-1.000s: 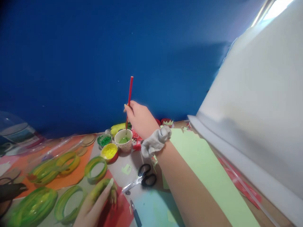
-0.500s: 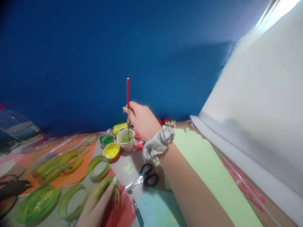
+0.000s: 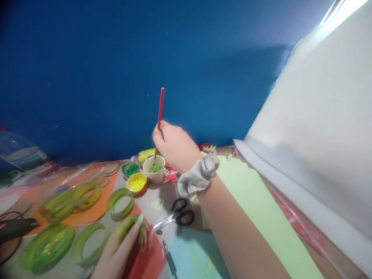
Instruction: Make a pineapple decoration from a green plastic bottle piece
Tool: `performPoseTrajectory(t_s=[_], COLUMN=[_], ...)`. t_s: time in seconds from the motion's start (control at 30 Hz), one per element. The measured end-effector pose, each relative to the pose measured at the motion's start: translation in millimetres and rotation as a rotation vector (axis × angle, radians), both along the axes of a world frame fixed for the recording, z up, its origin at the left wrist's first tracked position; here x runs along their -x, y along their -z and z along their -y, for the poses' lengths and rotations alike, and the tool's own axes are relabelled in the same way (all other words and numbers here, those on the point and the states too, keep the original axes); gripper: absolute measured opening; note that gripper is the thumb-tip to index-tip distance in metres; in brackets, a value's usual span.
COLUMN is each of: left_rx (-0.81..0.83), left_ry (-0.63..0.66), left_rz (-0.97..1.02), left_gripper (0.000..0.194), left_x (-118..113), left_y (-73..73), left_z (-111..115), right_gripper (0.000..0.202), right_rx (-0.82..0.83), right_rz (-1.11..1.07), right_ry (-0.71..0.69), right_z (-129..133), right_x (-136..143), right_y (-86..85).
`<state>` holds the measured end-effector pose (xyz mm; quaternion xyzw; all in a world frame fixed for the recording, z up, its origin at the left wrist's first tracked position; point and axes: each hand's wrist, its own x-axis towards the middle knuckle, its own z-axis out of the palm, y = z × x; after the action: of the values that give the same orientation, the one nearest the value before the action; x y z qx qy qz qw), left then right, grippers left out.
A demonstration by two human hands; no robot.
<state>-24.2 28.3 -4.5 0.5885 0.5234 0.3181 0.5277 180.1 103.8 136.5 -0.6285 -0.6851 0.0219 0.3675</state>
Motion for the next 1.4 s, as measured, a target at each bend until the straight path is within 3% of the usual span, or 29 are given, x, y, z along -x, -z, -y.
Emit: performPoseTrajectory(t_s=[0.63,0.9,1.23,1.4], left_rx=[0.011,0.020,0.041,0.015], left_ry=[0.073,-0.045,0.028,0.005], left_rz=[-0.008,0.029,-0.027,0.032], left_gripper=[0.039,0.035,0.039,0.033], left_x=[1.6,-3.8,-0.8,-2.5], left_y=[-3.3,-5.7,-7.3,-7.7], left_z=[-0.1,3.9,2.2,3.1], right_gripper=[0.022,0.020,0.020,0.019], right_rx=[0.030,0.017,0.010,-0.004], right_rz=[-0.014,-0.016,-0.016,0.006], right_ry=[0.010,-0.006,-0.025,-0.026], right_z=[0.0,1.8,1.7,1.5], right_x=[-1.9,0.4,0.5,2.7], right_y=[1.8,-0.7,1.1,-0.1])
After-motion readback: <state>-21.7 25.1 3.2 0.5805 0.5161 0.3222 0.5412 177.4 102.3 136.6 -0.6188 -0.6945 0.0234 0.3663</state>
